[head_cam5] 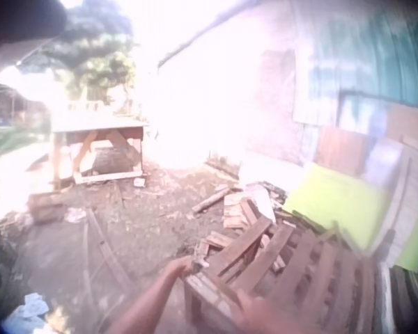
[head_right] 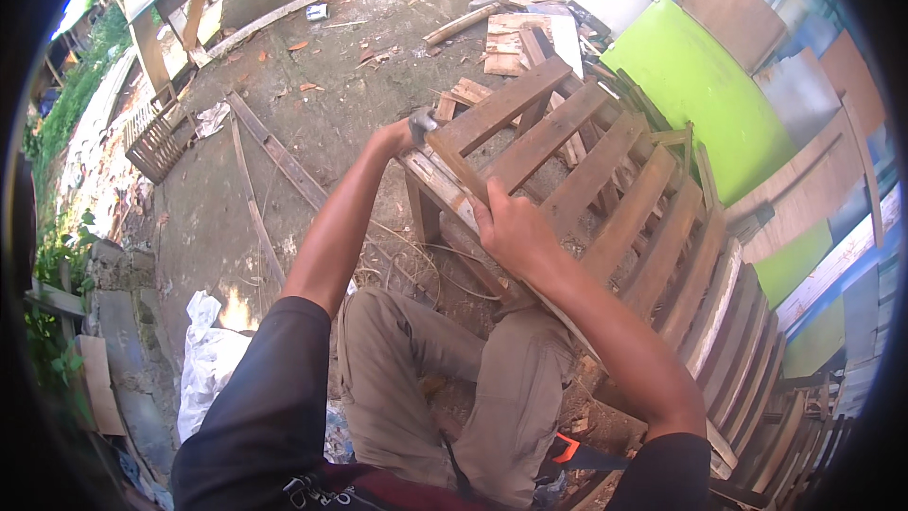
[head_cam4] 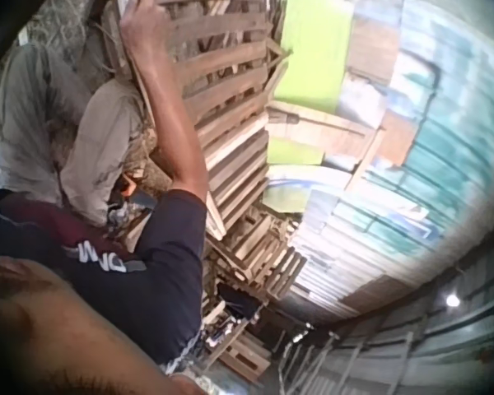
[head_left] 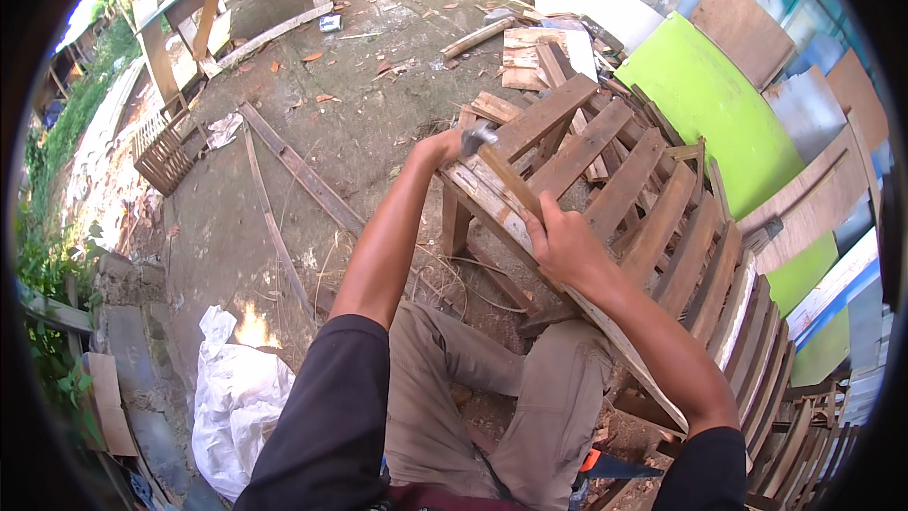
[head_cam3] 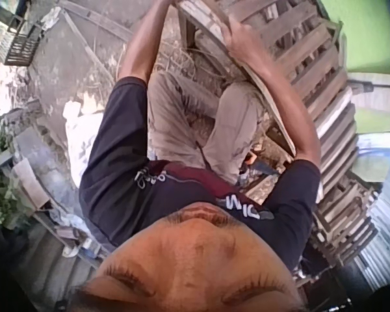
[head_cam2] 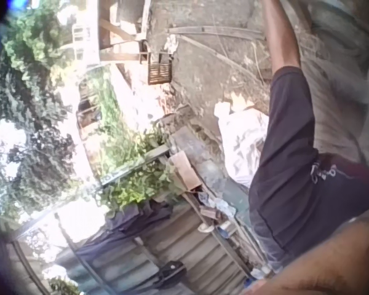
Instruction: The person assembles a wooden pallet by positioning planks and hammering nails to secure them. The person uses a hammer to drive nails into the wood and adjusts the planks as needed.
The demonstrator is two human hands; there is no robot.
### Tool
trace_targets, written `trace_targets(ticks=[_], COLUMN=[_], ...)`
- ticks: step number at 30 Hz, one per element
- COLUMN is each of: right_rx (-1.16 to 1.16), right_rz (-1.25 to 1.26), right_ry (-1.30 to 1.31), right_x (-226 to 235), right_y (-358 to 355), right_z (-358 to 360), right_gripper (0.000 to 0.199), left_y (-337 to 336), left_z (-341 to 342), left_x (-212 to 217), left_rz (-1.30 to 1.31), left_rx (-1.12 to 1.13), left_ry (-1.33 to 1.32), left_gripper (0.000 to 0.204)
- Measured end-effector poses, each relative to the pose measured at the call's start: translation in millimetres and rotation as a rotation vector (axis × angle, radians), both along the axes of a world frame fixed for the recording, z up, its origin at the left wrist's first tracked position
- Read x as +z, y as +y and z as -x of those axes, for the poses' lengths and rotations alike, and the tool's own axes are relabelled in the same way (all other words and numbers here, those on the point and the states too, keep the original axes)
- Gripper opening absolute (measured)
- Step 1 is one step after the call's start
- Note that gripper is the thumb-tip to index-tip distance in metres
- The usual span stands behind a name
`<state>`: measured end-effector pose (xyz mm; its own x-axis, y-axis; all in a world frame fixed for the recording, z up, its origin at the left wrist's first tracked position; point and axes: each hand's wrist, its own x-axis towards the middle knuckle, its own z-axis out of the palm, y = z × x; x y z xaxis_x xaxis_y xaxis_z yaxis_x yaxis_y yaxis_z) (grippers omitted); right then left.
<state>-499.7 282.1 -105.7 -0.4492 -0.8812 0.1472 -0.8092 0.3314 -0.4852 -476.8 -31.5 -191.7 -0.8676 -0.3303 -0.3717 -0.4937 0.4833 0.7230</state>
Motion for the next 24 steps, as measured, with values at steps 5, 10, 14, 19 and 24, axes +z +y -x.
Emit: trace_targets(ticks=[5,10,14,19,24], right_rx=[0.016,-0.003,0.052,-0.195,-0.461], right_rz=[0.164,-0.074,-0.11,-0.044,0.253], right_ry=[-0.14,0.034,-0.053,-0.172,-0.623], right_x=[29.1,-1.4,13.9,34.4,23.7], right_y=[-27.7,8.6,-7.5,41.5,115.6], right_z=[-33.7,1.6,-2.7,-5.7,-75.1], right_gripper=[0.031,0.031,0.036,0.043,0.043], left_y=[-75.6,7.3,-23.9,22.0,-11.8], left_z=[-36.6,6.8,-15.3,-5.4,-20.4], left_x=[-60.0,-19.3,-26.4,12.3,-18.3], left_rz=[0.043,-0.018,-0.029,0.04,0.271], left_rx=[0.326,0.081,0.182,0.166,0.541], left_ry=[-0.048,0.087,0.018,0.047,0.231], left_gripper=[0.058,0.056,0.051,0.056,0.07])
